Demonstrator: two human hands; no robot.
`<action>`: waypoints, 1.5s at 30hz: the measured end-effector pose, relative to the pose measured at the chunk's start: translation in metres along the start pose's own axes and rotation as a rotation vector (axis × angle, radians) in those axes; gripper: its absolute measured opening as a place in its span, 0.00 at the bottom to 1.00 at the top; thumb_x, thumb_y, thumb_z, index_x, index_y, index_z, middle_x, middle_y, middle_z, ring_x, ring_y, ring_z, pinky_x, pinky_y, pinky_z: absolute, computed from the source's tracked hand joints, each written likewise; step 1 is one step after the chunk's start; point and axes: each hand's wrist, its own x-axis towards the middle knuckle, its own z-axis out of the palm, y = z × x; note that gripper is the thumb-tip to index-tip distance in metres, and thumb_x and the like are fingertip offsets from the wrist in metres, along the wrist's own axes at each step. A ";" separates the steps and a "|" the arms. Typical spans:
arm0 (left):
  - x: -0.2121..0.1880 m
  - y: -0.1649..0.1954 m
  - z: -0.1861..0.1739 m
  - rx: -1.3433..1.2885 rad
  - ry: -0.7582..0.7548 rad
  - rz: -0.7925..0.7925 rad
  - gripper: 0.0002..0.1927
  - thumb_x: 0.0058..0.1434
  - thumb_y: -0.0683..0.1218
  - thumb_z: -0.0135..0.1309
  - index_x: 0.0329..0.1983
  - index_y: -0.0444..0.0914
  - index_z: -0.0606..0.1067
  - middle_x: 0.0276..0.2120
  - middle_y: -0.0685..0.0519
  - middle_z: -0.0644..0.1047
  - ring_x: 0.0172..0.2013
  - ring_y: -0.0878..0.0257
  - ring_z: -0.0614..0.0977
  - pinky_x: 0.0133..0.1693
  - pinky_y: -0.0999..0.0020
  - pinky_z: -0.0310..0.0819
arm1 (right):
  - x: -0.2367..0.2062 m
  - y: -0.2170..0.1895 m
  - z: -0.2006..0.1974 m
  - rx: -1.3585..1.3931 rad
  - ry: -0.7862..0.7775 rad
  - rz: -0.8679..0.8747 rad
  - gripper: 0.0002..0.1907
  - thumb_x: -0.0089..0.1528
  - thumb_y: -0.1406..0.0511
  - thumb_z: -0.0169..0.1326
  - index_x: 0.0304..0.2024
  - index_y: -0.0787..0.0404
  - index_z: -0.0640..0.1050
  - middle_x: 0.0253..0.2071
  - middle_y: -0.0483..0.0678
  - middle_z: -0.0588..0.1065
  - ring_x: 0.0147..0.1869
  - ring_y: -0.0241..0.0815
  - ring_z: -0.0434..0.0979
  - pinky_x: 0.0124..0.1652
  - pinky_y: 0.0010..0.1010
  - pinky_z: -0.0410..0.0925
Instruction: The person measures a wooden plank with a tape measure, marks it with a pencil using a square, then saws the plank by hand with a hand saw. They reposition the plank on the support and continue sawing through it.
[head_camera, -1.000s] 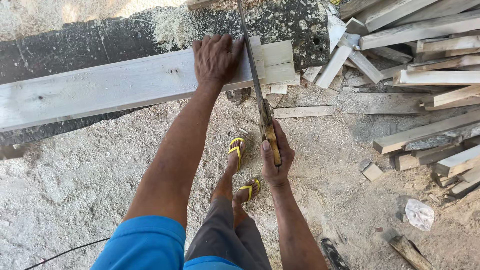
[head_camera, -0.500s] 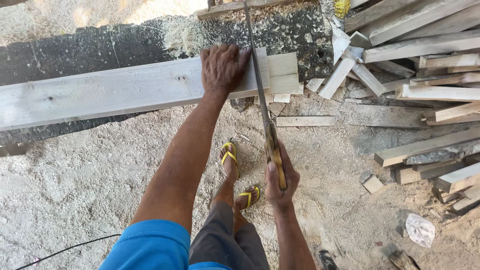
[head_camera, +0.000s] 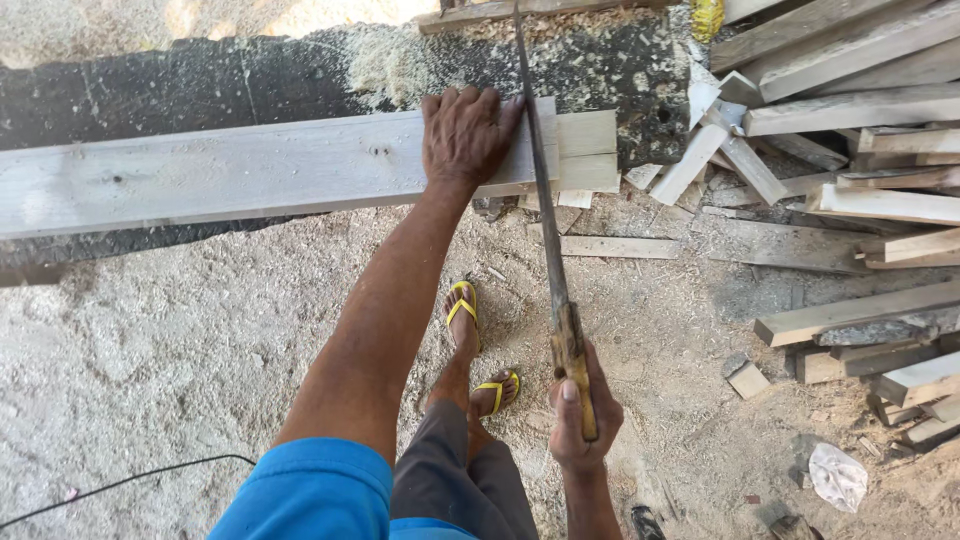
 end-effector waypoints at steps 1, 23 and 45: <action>0.000 0.000 0.000 0.006 -0.011 -0.013 0.31 0.72 0.70 0.32 0.30 0.47 0.74 0.25 0.56 0.70 0.29 0.61 0.66 0.43 0.57 0.57 | 0.006 0.005 0.004 0.012 0.003 -0.024 0.27 0.72 0.59 0.43 0.69 0.69 0.67 0.41 0.53 0.82 0.20 0.23 0.69 0.17 0.18 0.64; 0.000 -0.004 0.009 -0.038 0.017 -0.012 0.29 0.70 0.70 0.35 0.29 0.48 0.73 0.25 0.58 0.69 0.29 0.63 0.66 0.44 0.57 0.57 | 0.105 0.080 0.065 0.053 -0.006 -0.085 0.25 0.74 0.59 0.43 0.67 0.68 0.70 0.23 0.43 0.72 0.18 0.26 0.67 0.18 0.25 0.64; 0.002 -0.003 0.005 -0.020 -0.043 -0.017 0.31 0.71 0.70 0.32 0.32 0.46 0.75 0.28 0.55 0.73 0.31 0.62 0.68 0.45 0.56 0.58 | -0.030 0.000 0.002 0.009 -0.007 0.057 0.26 0.74 0.56 0.45 0.70 0.64 0.67 0.51 0.59 0.80 0.19 0.23 0.66 0.17 0.21 0.64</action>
